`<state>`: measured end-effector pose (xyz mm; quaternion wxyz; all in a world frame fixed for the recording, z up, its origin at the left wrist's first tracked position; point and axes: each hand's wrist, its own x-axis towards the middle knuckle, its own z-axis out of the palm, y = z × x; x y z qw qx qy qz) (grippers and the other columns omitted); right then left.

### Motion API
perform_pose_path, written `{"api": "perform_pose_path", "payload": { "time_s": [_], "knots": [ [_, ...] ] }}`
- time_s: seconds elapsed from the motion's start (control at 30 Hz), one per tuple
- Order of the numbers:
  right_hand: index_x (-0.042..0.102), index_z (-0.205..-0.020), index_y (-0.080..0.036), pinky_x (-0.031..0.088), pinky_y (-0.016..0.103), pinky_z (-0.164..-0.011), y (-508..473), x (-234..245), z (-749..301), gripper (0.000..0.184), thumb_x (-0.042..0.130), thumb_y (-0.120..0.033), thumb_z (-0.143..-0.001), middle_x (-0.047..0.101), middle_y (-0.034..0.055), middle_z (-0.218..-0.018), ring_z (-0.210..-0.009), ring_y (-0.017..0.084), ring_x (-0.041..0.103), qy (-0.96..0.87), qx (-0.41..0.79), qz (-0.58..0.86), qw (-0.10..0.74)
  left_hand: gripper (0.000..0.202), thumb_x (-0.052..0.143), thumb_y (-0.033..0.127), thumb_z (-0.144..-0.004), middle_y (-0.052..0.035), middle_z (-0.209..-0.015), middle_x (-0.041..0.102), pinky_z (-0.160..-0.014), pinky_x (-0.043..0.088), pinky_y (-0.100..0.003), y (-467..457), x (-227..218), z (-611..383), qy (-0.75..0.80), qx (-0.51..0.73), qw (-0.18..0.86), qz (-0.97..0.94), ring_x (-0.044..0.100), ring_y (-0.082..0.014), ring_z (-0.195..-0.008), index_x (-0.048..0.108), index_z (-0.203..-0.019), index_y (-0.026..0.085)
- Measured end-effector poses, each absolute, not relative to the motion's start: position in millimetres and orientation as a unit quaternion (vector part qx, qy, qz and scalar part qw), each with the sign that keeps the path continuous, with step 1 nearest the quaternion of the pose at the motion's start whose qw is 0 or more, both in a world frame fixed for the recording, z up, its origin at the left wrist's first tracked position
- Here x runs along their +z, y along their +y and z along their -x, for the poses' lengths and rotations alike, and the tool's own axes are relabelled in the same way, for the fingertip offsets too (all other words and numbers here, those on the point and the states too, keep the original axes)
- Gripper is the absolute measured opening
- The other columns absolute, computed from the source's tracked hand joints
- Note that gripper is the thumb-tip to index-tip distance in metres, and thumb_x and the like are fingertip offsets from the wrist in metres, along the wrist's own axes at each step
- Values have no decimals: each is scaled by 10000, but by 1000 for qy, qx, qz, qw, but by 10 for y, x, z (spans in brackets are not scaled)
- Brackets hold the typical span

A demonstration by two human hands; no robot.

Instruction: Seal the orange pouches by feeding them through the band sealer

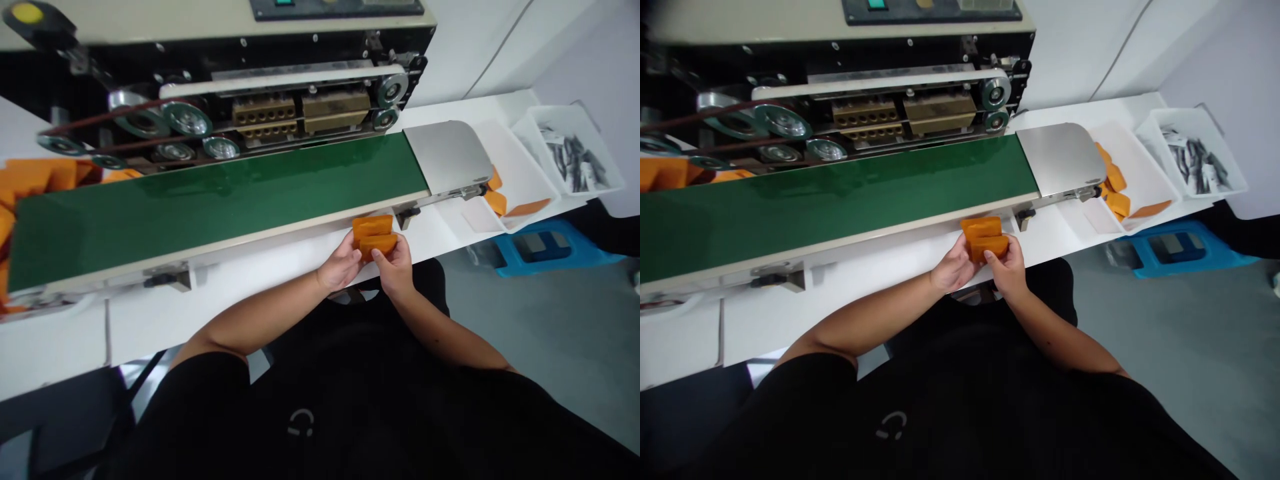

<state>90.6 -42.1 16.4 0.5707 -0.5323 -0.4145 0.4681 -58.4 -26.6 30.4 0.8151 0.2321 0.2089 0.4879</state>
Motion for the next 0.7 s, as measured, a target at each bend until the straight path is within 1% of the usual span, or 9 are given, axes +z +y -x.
{"api": "perform_pose_path", "payload": {
  "time_s": [0.07, 0.13, 0.23, 0.33, 0.47, 0.53, 0.63, 0.67, 0.7],
  "knots": [
    [648, -1296, -287, 633, 474, -1110, -429, 131, -919, 576, 913, -456, -814, 744, 62, -1275, -1215, 275, 741, -430, 461, 535, 563, 827, 1012, 626, -756, -121, -1475, 715, -1204, 523, -471, -275, 282, 564, 213, 501, 807, -229, 659, -329, -1444, 655, -1411, 269],
    [665, -1326, -300, 614, 502, -1155, -442, 125, -919, 582, 906, -445, -817, 726, 70, -1341, -1321, 296, 709, -441, 446, 544, 558, 728, 980, 607, -813, -112, -1440, 736, -1185, 542, -476, -279, 244, 543, 222, 507, 802, -223, 677, -323, -1425, 671, -1372, 258],
    [690, -1332, -300, 586, 494, -1201, -452, 153, -897, 544, 887, -421, -840, 722, 73, -1375, -1364, 292, 696, -422, 429, 550, 578, 678, 970, 588, -835, -97, -1387, 760, -1127, 585, -478, -273, 181, 531, 251, 501, 800, -215, 713, -312, -1367, 673, -1344, 253],
    [691, -1310, -296, 609, 452, -1156, -430, 211, -872, 513, 884, -406, -848, 748, 63, -1325, -1260, 262, 742, -384, 422, 547, 613, 693, 988, 571, -818, -77, -1341, 771, -1055, 625, -454, -263, 147, 544, 288, 487, 797, -211, 759, -282, -1266, 653, -1333, 252],
    [699, -1107, -267, 650, 406, -1007, -381, 302, -878, 356, 879, -434, -850, 760, 34, -1095, -1031, 224, 753, -358, 418, 552, 627, 738, 1013, 575, -783, -65, -1281, 782, -976, 666, -441, -246, 154, 566, 304, 466, 804, -212, 800, -263, -1137, 628, -1314, 236],
    [699, -1051, -261, 644, 408, -997, -366, 354, -894, 323, 874, -452, -856, 736, 28, -1056, -1011, 218, 734, -355, 418, 548, 632, 748, 1015, 573, -782, -64, -1260, 786, -931, 679, -424, -239, 156, 568, 309, 465, 802, -213, 811, -253, -1081, 623, -1318, 230],
    [710, -1035, -275, 632, 417, -1029, -336, 484, -935, 304, 874, -457, -854, 696, 30, -1103, -1100, 226, 713, -367, 378, 543, 654, 733, 1004, 571, -798, -68, -1249, 792, -898, 691, -411, -235, 138, 564, 319, 468, 796, -213, 816, -243, -1042, 623, -1319, 225],
    [705, -1028, -280, 641, 401, -993, -314, 552, -958, 294, 872, -456, -861, 685, 25, -1087, -1083, 219, 713, -368, 360, 540, 666, 730, 1003, 569, -801, -71, -1249, 793, -890, 695, -409, -236, 129, 563, 320, 467, 796, -212, 816, -245, -1044, 624, -1321, 225],
    [692, -1012, -280, 650, 368, -909, -281, 635, -987, 284, 867, -458, -875, 675, 17, -1038, -1008, 201, 714, -366, 348, 536, 676, 729, 1002, 571, -801, -75, -1247, 793, -878, 698, -403, -238, 120, 562, 321, 466, 796, -212, 816, -250, -1047, 626, -1320, 222]
  ]
}}
